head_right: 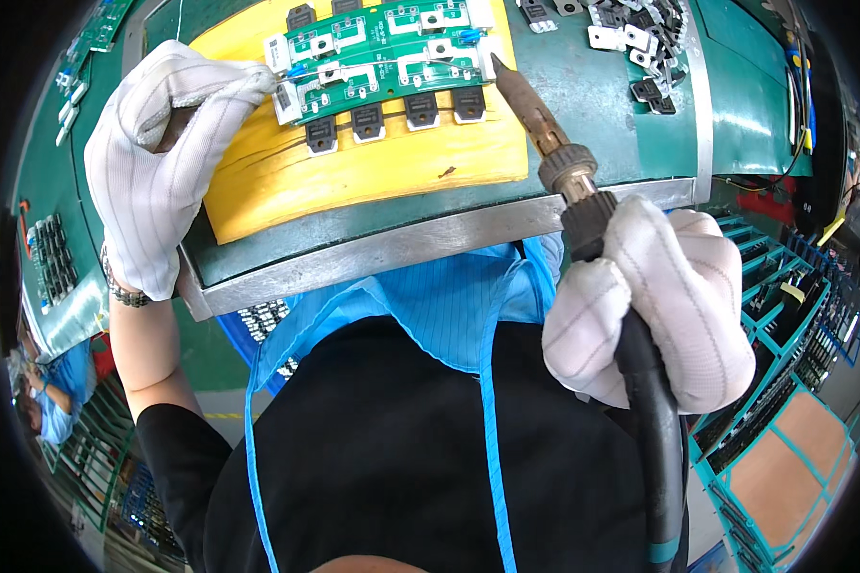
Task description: The person solders electronic components onto a printed circuit board using a soldering iron and tweezers.
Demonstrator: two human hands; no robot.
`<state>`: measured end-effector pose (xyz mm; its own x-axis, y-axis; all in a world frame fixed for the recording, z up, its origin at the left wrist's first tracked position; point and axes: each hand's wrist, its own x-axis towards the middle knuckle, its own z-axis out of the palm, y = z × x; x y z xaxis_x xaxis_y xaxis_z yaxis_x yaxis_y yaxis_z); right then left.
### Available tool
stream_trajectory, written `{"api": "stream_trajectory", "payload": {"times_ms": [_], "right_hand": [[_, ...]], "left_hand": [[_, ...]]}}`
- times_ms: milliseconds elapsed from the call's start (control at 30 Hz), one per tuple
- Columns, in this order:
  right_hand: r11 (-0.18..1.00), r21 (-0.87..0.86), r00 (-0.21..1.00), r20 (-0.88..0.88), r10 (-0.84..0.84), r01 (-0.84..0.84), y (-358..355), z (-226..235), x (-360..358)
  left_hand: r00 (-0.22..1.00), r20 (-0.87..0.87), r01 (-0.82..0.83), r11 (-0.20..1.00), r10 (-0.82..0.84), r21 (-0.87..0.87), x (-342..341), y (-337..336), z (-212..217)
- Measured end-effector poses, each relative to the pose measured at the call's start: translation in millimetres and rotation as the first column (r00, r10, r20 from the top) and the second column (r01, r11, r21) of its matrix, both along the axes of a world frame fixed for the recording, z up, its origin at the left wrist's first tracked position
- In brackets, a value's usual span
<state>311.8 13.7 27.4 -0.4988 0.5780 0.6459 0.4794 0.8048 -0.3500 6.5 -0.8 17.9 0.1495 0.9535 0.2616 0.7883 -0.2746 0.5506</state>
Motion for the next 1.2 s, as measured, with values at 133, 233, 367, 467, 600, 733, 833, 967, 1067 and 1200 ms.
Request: {"api": "stream_trajectory", "payload": {"times_ms": [133,233,367,467,600,733,833,967,1067,1200], "right_hand": [[1.0,0.0,1.0,0.007,-0.011,0.011,-0.8,-5.2,-0.3],[0.999,-0.047,1.0,0.002,0.027,-0.027,-0.5,-8.0,-0.6],[0.999,0.0,0.999,-0.022,-0.032,0.032,0.4,-10.7,0.9],[0.999,-0.003,0.998,-0.045,-0.047,0.047,1.9,-13.0,2.4],[0.997,-0.002,0.995,-0.073,-0.073,0.073,5.6,-17.4,5.1],[0.991,-0.087,0.98,-0.164,-0.113,0.1,3.4,-19.1,7.0],[0.988,-0.113,0.978,-0.17,-0.123,0.104,1.5,-21.9,7.0],[0.995,-0.052,0.995,-0.041,-0.092,0.09,-2.3,-17.0,11.1],[0.996,-0.002,0.995,0.06,-0.084,0.084,-2.0,-12.0,14.8],[0.997,-0.043,0.997,0.051,-0.064,0.067,-0.6,-11.2,11.3]], "left_hand": [[0.998,0.038,0.044,0.998,-0.046,0.041,0.4,1.6,-3.3],[0.999,0.011,0.038,0.998,-0.038,0.042,-0.7,-0.1,-3.1],[0.998,0.052,0.027,0.998,-0.031,0.062,-4.1,1.3,-2.1],[0.998,0.066,0.006,1.0,-0.007,0.018,-4.9,0.4,-2.5],[0.998,0.054,0.042,0.998,-0.045,0.056,-4.5,1.3,-4.3],[0.999,0.035,0.026,1.0,-0.027,0.015,-1.4,-0.1,-3.9],[1.0,0.013,0.018,1.0,-0.019,0.006,0.8,0.9,-1.7],[0.968,0.064,0.235,0.963,-0.245,0.135,-1.6,3.6,8.1],[0.855,-0.038,0.504,0.81,-0.517,0.299,11.7,8.8,-6.9],[0.858,-0.347,0.482,0.828,-0.379,0.287,36.2,-4.5,-21.9]]}}
